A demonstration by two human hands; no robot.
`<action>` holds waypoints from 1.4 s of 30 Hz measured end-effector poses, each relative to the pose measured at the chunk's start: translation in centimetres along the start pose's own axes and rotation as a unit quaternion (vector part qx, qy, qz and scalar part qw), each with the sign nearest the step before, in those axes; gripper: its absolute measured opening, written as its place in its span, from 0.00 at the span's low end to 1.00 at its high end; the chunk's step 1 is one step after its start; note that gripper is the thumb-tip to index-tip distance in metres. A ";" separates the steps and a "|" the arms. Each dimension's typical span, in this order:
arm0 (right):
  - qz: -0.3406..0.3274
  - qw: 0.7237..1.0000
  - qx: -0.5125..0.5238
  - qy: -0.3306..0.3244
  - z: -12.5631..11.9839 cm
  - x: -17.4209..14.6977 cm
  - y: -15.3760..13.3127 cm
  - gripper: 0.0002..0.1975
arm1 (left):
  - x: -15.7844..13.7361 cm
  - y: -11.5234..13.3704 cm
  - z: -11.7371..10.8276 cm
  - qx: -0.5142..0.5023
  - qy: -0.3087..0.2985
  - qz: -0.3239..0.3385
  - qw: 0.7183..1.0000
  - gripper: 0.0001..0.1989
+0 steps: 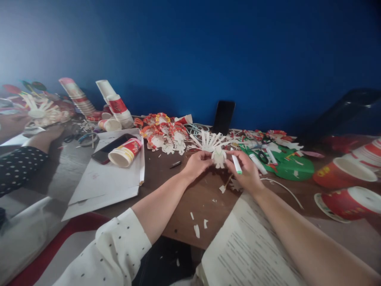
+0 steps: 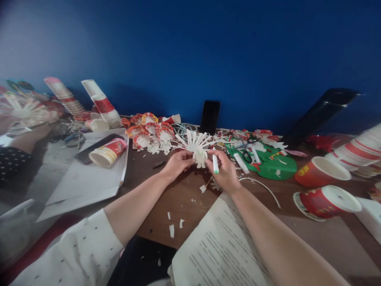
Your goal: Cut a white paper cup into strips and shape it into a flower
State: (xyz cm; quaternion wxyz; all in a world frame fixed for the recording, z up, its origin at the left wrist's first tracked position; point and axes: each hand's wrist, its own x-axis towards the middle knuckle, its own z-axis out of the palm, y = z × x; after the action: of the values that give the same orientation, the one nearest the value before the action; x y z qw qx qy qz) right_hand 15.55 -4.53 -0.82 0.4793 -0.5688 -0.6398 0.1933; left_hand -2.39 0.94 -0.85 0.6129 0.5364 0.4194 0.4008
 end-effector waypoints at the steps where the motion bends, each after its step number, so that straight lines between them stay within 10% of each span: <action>1: 0.008 1.000 0.013 -0.005 0.1 0.0 0.0 0.18 | 0.0 -0.1 0.0 0.000 -0.011 0.002 1.000 0.11; 42: -0.028 0.990 -0.133 0.025 -1.2 0.6 2.0 0.16 | 0.4 -0.3 -0.3 0.046 0.060 -0.001 0.997 0.07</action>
State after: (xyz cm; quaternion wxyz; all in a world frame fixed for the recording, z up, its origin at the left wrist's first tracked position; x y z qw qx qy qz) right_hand 17.68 -3.75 -1.66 0.4205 -0.6142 -0.6631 0.0789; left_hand -2.53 1.34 -1.25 0.5617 0.5384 0.4742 0.4120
